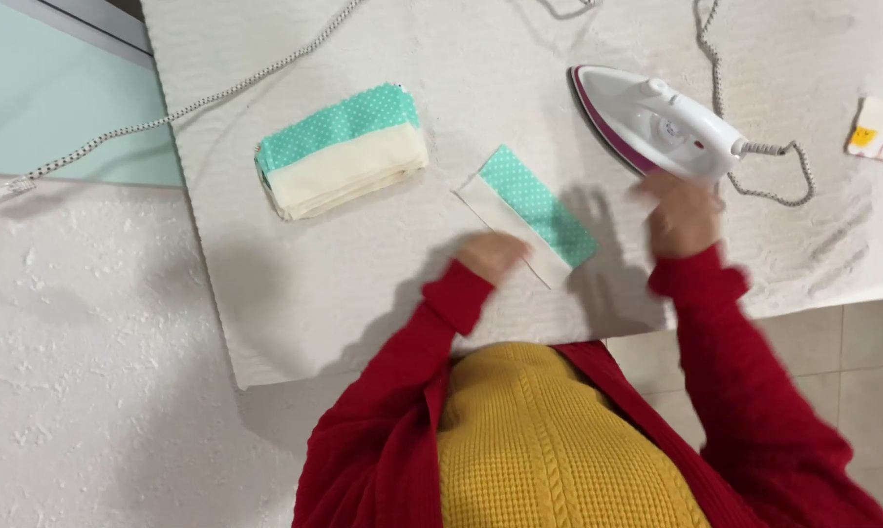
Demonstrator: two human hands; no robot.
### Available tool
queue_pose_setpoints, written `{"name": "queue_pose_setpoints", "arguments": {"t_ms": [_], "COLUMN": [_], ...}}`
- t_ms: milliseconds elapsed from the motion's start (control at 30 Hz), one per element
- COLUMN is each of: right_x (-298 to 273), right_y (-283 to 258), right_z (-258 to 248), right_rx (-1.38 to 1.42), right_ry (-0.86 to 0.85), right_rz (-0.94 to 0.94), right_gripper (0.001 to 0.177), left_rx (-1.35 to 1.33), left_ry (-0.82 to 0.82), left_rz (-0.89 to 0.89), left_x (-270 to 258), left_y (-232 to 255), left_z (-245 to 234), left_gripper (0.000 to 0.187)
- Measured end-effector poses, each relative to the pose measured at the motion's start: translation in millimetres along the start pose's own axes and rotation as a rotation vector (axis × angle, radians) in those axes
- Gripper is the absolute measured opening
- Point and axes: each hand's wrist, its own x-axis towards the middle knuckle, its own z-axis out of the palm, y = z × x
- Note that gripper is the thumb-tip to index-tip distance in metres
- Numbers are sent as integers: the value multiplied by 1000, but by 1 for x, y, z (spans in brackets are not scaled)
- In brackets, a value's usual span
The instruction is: Ironing and folding small fabric strips on a workspace.
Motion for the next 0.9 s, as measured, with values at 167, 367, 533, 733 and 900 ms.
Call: {"name": "queue_pose_setpoints", "arguments": {"t_ms": [167,367,533,733,900], "right_x": [90,102,54,33,64], "right_y": [36,98,2,-81,-81], "right_z": [-13,27,7,15,50], "right_rx": [-317,-220,-139,-68,10], "right_ry": [-52,-675,-895,-967,-888], "right_rz": [143,541,558,605,639], "right_gripper": [42,65,73,67,65], "left_rx": [123,160,231,-41,-300], "left_ry": [176,186,133,262,358], "left_rz": [-493,-636,-632,-602,-590], "left_x": [34,64,56,30,0], "left_y": [-17,-18,-40,-40,-45], "left_z": [-63,-56,-46,-53,-46], "left_gripper": [24,43,29,31,57]}}
